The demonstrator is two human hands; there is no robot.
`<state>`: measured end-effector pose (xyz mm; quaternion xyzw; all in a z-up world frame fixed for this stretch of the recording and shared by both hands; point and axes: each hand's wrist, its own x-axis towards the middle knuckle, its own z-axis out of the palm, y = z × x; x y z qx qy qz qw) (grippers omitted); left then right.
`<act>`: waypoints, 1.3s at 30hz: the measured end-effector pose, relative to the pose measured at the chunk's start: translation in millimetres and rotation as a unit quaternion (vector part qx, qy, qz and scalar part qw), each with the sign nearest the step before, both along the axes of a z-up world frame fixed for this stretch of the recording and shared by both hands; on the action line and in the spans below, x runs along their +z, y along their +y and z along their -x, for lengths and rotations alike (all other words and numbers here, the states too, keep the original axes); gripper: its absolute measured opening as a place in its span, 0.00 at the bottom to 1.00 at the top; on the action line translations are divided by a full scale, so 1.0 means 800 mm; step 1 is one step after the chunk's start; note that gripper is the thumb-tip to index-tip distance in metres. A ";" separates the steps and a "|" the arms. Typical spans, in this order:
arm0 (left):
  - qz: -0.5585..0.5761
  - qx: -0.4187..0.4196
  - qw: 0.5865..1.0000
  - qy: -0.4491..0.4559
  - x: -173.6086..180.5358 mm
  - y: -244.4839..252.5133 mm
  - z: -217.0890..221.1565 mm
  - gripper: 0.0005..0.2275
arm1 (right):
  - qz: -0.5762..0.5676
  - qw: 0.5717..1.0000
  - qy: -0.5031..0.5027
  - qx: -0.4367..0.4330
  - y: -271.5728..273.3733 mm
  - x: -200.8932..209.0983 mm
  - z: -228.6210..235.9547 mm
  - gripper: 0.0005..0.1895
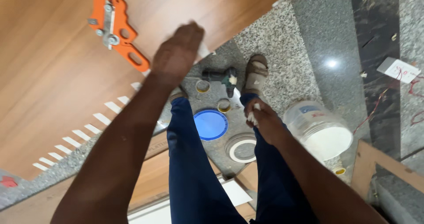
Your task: The person uses an orange hand plane to trim the edge of a wooden panel, then removes white tape strips from the panel's surface.
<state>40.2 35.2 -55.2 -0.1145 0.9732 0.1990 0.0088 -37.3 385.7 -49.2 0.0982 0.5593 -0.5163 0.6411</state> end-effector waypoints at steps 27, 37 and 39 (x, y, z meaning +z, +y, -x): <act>-0.013 0.145 0.985 -0.096 0.036 0.033 0.018 0.12 | -0.045 0.994 -0.025 0.094 0.075 0.030 0.161 0.13; -0.125 0.103 0.985 -0.067 0.023 0.008 0.009 0.14 | 0.146 0.977 -0.131 -0.081 -0.028 0.117 0.067 0.07; -0.136 0.083 0.986 -0.056 0.009 0.000 -0.002 0.16 | 0.188 0.972 -0.121 -0.070 -0.081 0.168 0.040 0.11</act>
